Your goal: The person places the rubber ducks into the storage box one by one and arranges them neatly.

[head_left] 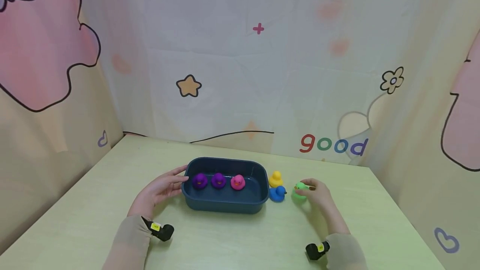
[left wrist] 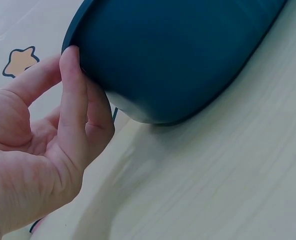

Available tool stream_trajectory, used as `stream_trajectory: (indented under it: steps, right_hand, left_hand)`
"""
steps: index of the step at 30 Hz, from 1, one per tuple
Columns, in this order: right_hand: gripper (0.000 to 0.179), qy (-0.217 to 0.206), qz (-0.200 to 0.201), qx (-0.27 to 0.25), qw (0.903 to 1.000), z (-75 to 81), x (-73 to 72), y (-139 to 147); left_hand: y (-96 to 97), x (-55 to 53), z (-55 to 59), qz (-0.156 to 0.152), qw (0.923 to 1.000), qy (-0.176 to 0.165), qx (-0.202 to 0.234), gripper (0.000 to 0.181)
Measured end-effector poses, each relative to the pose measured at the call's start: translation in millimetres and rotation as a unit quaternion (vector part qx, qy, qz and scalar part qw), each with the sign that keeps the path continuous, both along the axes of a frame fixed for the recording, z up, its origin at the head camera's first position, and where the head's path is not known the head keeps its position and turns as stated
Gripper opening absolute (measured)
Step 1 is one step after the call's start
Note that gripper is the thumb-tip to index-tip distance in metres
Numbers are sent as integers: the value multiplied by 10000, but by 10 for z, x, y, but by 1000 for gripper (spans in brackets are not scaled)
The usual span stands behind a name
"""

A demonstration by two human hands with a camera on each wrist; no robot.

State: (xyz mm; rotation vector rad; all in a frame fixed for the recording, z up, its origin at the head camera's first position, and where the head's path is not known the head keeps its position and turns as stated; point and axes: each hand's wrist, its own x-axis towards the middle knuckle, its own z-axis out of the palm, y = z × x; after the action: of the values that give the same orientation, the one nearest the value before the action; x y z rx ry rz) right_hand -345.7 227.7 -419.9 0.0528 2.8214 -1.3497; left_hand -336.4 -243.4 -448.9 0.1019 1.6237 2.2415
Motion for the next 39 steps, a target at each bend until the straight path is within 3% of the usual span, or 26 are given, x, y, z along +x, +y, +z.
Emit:
stream_trajectory:
  steps: [19, 29, 39]
  right_hand:
    - [43, -216, 599, 218, 9977, 82, 32, 106]
    - [42, -326, 725, 279, 9964, 16, -3, 122]
    - [58, -289, 691, 316, 9967, 5, -14, 151]
  left_hand:
    - [20, 34, 65, -3, 10000, 7, -18, 67]
    - [20, 29, 56, -24, 10000, 12, -17, 66]
    - [5, 9, 27, -13, 10000, -4, -49, 68]
